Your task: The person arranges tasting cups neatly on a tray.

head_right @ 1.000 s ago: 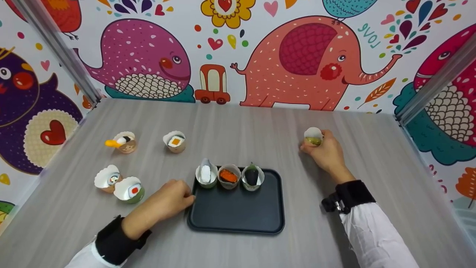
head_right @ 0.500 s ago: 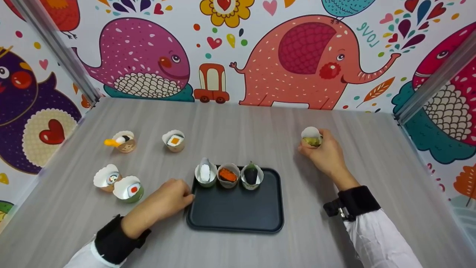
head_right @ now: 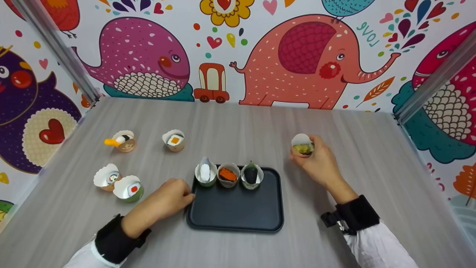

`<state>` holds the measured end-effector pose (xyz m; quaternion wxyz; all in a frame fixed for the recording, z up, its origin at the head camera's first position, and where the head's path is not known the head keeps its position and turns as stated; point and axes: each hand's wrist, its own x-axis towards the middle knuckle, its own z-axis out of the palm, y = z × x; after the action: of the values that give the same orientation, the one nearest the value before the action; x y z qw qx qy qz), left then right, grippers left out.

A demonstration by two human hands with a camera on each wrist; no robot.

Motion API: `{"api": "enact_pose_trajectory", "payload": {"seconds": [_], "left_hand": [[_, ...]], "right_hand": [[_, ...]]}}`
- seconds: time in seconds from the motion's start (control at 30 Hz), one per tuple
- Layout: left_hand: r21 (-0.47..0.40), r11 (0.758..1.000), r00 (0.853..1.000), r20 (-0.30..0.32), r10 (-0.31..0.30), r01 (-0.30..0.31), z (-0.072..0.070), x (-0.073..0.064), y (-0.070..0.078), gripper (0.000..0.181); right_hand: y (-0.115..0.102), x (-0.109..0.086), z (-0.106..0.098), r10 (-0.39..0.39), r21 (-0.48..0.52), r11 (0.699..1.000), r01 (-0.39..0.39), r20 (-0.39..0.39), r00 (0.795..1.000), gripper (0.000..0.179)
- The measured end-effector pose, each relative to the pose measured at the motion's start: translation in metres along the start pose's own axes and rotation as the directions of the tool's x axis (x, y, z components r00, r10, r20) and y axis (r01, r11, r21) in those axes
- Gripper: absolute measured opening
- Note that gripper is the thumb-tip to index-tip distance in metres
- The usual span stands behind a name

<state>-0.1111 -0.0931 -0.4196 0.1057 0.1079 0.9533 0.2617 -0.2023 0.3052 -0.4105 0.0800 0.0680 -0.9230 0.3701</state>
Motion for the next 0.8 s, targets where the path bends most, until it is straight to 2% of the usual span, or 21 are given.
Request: {"api": "enact_pose_trajectory", "payload": {"seconds": [0.8], "left_hand": [[0.005,1.000,1.000,-0.001,-0.012,0.012,0.000,0.000,0.001,0.028]], "right_hand": [[-0.026,-0.035,0.024,-0.073,0.003,0.997,0.073,0.120,0.990,0.066]]}}
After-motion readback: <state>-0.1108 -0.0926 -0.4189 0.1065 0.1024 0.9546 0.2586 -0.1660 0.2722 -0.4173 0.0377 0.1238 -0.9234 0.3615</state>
